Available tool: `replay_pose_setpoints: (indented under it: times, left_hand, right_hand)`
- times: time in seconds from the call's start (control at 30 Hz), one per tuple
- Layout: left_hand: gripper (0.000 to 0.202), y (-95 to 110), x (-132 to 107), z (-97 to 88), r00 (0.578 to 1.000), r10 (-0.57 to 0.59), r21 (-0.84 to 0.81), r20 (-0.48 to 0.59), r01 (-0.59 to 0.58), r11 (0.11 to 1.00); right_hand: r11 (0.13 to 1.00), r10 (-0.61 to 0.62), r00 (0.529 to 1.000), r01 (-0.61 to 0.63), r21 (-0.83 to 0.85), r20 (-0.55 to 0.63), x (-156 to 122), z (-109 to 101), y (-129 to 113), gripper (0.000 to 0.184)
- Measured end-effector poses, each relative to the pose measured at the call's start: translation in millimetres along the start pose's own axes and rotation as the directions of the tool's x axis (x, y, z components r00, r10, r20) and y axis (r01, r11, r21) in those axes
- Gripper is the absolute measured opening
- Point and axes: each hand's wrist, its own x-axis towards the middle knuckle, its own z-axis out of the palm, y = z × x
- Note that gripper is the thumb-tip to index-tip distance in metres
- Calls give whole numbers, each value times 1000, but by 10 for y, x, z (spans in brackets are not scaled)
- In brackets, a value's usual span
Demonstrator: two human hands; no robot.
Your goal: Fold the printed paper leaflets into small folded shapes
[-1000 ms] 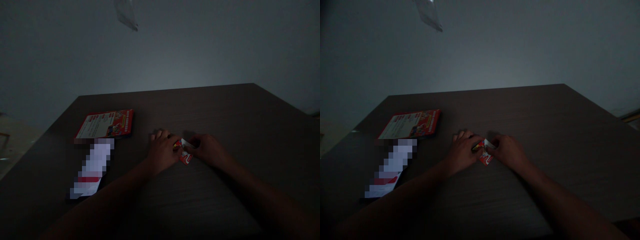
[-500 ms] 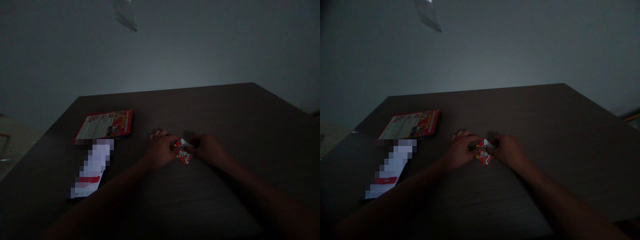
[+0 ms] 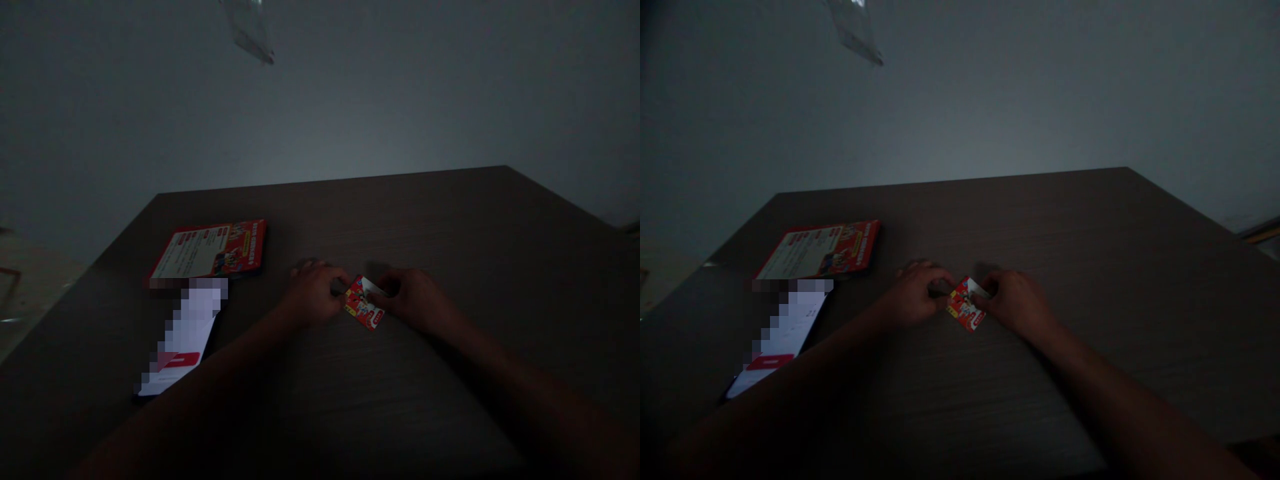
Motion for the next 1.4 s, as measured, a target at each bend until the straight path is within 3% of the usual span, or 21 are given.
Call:
replay_pose_setpoints:
  times: [0.23,0.33,0.4,0.53,0.7,0.9,1.07,1.4]
  left_hand:
    - [27,-48,10,-53,998,-23,-38,67,26,999]
    - [35,15,-29,-17,995,21,-100,93,-11,995]
    - [31,79,-61,32,997,73,-155,38,-66,986]
    - [28,167,-82,130,981,131,-100,-143,-146,984]
    - [18,170,-63,218,950,253,28,-182,-252,967]
    - [16,235,-152,234,908,410,193,-81,-390,901]
    - [19,287,-215,203,904,428,296,-5,-407,864]
    - [25,289,-228,218,903,429,316,23,-414,854]
  right_hand:
    - [1000,-5,1000,6,10,-23,6,27,17,28]
    - [1000,3,1000,-3,-1,-13,7,27,7,28]
    - [1000,-7,1000,7,-10,6,7,20,-4,28]
    - [1000,-1,1000,1,-5,1,8,10,-19,28]
    - [999,-38,999,38,-5,-2,25,30,4,30]
    - [1000,-30,1000,30,-4,-4,34,31,32,28]
    - [996,-64,998,63,56,16,30,-6,50,26]
    - [995,-63,998,63,72,5,28,-3,53,22]
